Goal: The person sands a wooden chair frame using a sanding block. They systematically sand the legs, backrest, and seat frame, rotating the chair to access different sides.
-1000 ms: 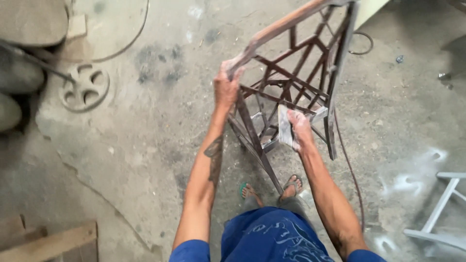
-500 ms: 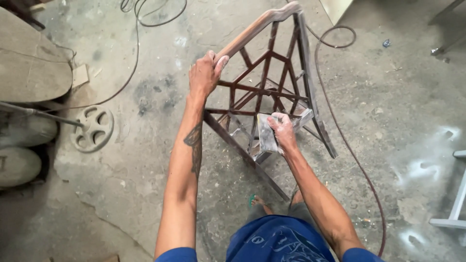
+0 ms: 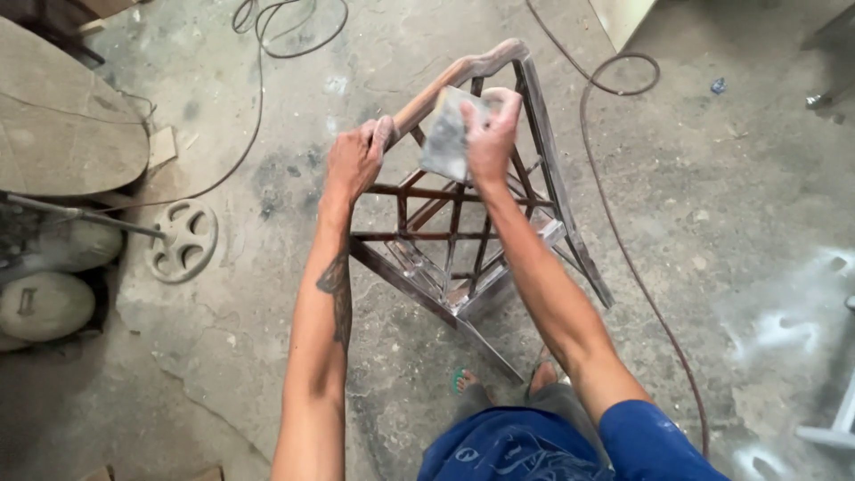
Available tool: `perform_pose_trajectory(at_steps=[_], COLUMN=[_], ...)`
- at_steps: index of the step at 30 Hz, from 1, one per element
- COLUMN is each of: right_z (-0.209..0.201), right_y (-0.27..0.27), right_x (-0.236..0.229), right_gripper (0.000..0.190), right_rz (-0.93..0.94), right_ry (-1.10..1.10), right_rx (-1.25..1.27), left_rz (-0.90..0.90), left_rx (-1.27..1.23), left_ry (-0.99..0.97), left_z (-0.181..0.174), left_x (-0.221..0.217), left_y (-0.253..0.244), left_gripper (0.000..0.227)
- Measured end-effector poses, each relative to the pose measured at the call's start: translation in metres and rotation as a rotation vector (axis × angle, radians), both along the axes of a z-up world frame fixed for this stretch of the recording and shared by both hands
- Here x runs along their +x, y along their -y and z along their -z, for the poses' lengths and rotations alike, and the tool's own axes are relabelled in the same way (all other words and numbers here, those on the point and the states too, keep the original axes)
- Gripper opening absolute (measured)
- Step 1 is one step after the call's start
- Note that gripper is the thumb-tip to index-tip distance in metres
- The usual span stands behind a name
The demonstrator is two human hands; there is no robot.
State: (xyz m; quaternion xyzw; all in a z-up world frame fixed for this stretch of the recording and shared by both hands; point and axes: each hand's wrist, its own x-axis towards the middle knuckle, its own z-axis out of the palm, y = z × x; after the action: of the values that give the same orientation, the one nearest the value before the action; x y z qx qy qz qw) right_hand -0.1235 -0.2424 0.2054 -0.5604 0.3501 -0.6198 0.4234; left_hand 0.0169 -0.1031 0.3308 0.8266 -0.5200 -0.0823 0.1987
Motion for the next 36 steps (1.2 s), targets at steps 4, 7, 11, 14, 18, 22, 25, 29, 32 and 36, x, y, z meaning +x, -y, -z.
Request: perform_pose_trajectory(at_steps=[4, 7, 11, 14, 18, 22, 25, 29, 32, 36], right_z=[0.004, 0.002, -0.034, -0.027, -0.011, 0.021, 0.029, 0.032, 0.040, 0.001], right_y=[-0.015, -0.032, -0.068, -0.087, -0.078, -0.064, -0.058, -0.048, -0.048, -0.002], right_x=[0.050, 0.054, 0.032, 0.017, 0.024, 0.038, 0.042, 0.039, 0.041, 0.004], right_gripper=[0.027, 0.021, 0.057, 0.115, 0.124, 0.107, 0.106, 0.093, 0.106, 0.092], right_rz=[-0.021, 0.021, 0.047, -0.191, -0.222, -0.077, -0.015, 0.053, -0.005, -0.038], right_ry=[-0.074, -0.239, -0.566, -0.788, -0.813, -0.885, -0.804, -0.728, -0.885, -0.796], right_rx=[-0.012, -0.187, -0.439, -0.505, -0.501, -0.638, -0.680, -0.770, -0.760, -0.668], left_rz=[0.005, 0.003, 0.012, 0.032, 0.092, 0.110, 0.084, 0.003, -0.035, -0.061], left_rx=[0.030, 0.021, -0.008, -0.039, -0.097, -0.157, -0.155, -0.078, -0.013, -0.017], left_ry=[0.017, 0.021, 0.002, -0.081, -0.091, -0.122, -0.161, -0.218, -0.207, -0.224], left_z=[0.033, 0.030, 0.054, 0.041, 0.038, 0.030, 0.051, 0.030, 0.032, 0.039], left_x=[0.021, 0.021, 0.048, 0.036, 0.040, 0.030, 0.045, 0.020, 0.024, 0.026], left_y=[0.001, -0.003, 0.004, 0.000, 0.003, -0.003, -0.001, -0.002, -0.005, -0.005], left_gripper=[0.052, 0.047, 0.051, 0.056, 0.055, 0.056, 0.065, 0.084, 0.083, 0.082])
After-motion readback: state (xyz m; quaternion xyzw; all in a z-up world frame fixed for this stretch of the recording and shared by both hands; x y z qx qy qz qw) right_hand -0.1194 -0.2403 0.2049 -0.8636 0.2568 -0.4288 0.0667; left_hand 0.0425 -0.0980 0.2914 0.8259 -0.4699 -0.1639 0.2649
